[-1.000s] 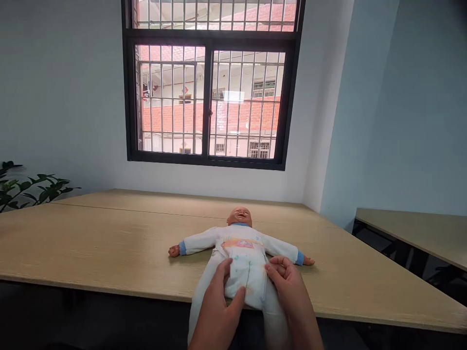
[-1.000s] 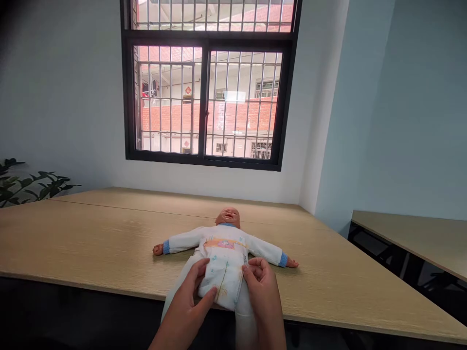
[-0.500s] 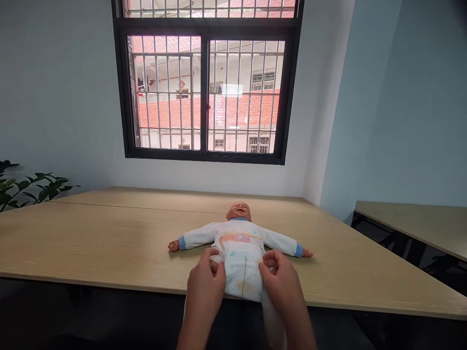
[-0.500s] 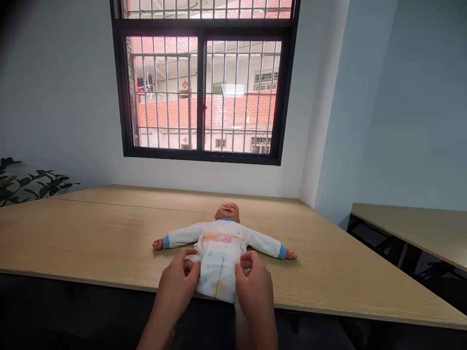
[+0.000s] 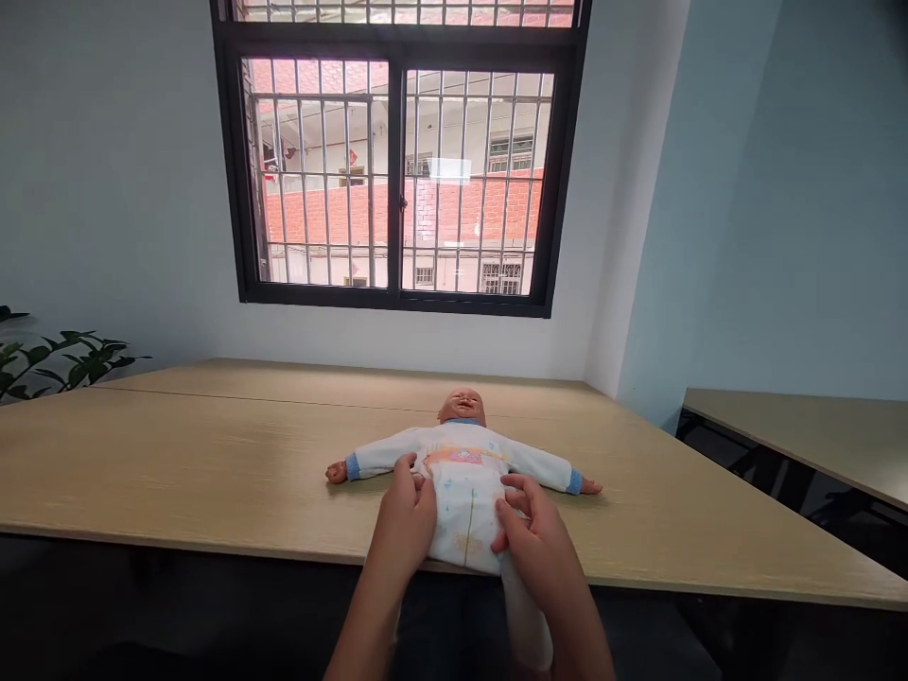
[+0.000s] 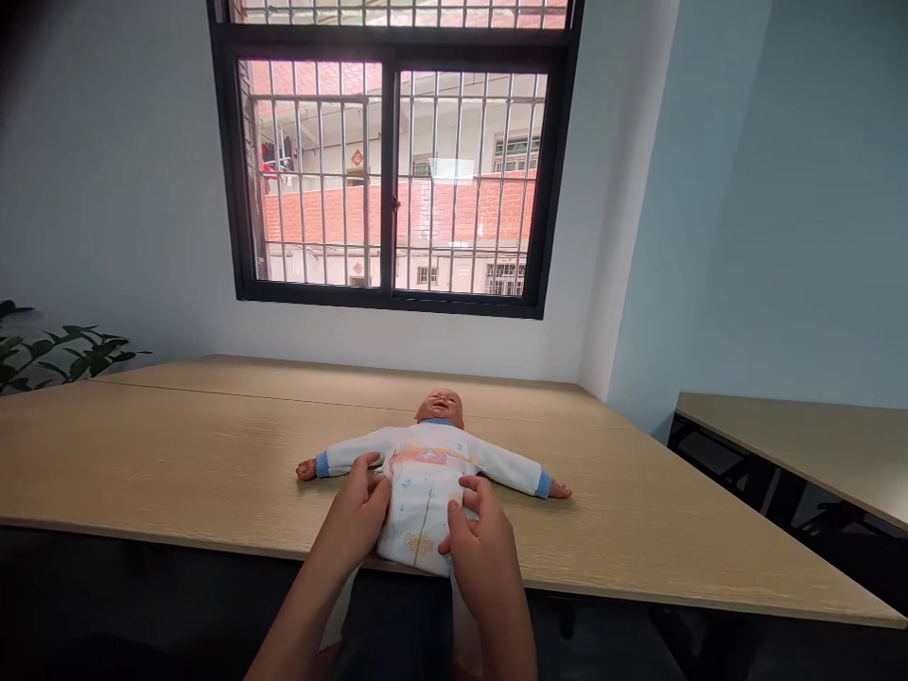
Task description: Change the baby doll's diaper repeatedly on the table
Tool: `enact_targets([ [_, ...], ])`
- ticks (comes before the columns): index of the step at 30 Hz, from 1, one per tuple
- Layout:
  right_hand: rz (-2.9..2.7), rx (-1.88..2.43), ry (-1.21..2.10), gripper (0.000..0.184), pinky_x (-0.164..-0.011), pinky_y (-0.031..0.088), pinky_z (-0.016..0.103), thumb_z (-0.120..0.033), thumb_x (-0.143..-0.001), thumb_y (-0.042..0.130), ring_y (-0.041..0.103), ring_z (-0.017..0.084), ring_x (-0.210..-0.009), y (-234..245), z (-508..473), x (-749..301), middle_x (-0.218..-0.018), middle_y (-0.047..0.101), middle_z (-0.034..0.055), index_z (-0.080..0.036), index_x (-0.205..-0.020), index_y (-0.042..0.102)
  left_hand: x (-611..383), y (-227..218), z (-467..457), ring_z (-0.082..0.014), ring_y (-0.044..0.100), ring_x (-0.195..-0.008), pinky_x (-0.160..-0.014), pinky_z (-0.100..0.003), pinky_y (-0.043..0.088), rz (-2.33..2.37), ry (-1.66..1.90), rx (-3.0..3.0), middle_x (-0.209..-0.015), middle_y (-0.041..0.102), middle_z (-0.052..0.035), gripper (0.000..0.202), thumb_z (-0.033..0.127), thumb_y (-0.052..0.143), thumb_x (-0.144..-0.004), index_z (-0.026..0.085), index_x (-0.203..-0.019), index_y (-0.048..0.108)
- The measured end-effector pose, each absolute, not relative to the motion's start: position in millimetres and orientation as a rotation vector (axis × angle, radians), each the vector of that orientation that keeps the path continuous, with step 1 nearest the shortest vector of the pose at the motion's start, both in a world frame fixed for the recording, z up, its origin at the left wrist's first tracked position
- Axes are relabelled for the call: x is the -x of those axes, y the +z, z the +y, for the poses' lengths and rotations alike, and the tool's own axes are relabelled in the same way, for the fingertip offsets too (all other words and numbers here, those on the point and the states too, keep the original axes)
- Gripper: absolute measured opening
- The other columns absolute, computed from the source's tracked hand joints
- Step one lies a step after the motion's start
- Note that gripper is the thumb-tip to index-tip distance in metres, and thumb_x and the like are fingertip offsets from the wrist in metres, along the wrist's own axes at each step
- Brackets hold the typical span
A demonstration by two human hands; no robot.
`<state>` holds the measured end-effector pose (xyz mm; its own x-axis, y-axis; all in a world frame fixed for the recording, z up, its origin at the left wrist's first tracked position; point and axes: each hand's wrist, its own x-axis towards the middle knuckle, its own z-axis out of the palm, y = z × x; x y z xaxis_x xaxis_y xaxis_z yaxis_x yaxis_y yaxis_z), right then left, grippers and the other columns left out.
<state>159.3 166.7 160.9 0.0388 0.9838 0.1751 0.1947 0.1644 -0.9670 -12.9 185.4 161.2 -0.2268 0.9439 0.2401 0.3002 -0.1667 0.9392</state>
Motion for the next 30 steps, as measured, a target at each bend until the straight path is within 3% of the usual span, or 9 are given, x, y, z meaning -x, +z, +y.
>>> enact_targets([
  [2,-1.396,1.234,0.953,0.041,-0.062,0.047,0.031,-0.042,-0.086,0.047,0.059,0.010,-0.054,160,167,-160,-0.116,0.060,0.0118,-0.018,-0.119,0.047,18,162,193,-0.0196,0.062,-0.061,-0.058,-0.029,0.049,1.472,1.384,-1.434,-0.073,0.063,-0.0016,0.041,0.031,0.046,-0.089,0.017,-0.128,0.043],
  [4,-1.433,1.206,0.983,0.043,-0.062,0.047,0.031,-0.042,-0.084,0.050,0.056,0.008,-0.051,159,168,-160,-0.122,0.058,0.0136,-0.018,-0.120,0.047,20,165,198,-0.0149,0.053,-0.048,-0.045,-0.025,0.043,1.389,1.330,-1.416,-0.066,0.056,0.0033,0.039,0.036,0.049,-0.088,0.018,-0.122,0.045],
  [7,-1.474,1.169,1.027,0.046,-0.057,0.046,0.030,-0.044,-0.083,0.054,0.051,0.005,-0.045,158,169,-161,-0.134,0.052,0.0156,-0.020,-0.121,0.047,20,171,204,-0.0110,0.045,-0.044,-0.039,-0.022,0.038,1.315,1.279,-1.428,-0.063,0.048,0.0070,0.039,0.040,0.055,-0.086,0.018,-0.117,0.049],
  [13,-1.405,1.119,1.063,0.046,-0.061,0.048,0.029,-0.048,-0.083,0.054,0.049,0.005,-0.046,154,171,-165,-0.126,0.057,0.0147,-0.017,-0.117,0.049,25,170,209,-0.0129,0.052,-0.059,-0.051,-0.022,0.045,1.280,1.275,-1.423,-0.065,0.049,0.0056,0.039,0.037,0.055,-0.084,0.016,-0.117,0.049],
  [19,-1.477,1.060,1.125,0.054,-0.054,0.043,0.026,-0.048,-0.080,0.060,0.052,0.005,-0.050,160,166,-160,-0.127,0.056,0.0130,-0.019,-0.123,0.047,34,173,206,-0.0111,0.052,-0.061,-0.055,-0.021,0.043,1.080,1.132,-1.508,-0.071,0.054,0.0046,0.049,0.039,0.061,-0.082,0.018,-0.125,0.050],
  [24,-1.359,1.052,1.086,0.047,-0.047,0.041,0.023,-0.051,-0.083,0.055,0.056,0.008,-0.052,160,167,-170,-0.113,0.061,0.0136,-0.015,-0.114,0.049,44,172,188,-0.0207,0.064,-0.093,-0.082,-0.032,0.053,1.145,1.335,-1.304,-0.096,0.066,-0.0068,0.063,0.039,0.067,-0.078,0.015,-0.131,0.042],
  [26,-1.356,1.126,1.049,0.044,-0.047,0.042,0.023,-0.049,-0.085,0.053,0.057,0.009,-0.053,159,165,-177,-0.103,0.064,0.0113,-0.015,-0.112,0.049,44,169,176,-0.0221,0.066,-0.093,-0.081,-0.033,0.052,1.248,1.361,-1.354,-0.099,0.069,-0.0093,0.062,0.039,0.065,-0.079,0.015,-0.131,0.040],
  [30,-1.485,1.137,1.088,0.036,-0.047,0.043,0.023,-0.040,-0.085,0.055,0.060,0.011,-0.054,160,158,-181,-0.093,0.064,0.0048,-0.018,-0.112,0.047,31,159,162,-0.0170,0.063,-0.074,-0.068,-0.029,0.050,1.321,1.203,-1.569,-0.112,0.069,-0.0093,0.063,0.028,0.063,-0.076,0.017,-0.133,0.039],
])
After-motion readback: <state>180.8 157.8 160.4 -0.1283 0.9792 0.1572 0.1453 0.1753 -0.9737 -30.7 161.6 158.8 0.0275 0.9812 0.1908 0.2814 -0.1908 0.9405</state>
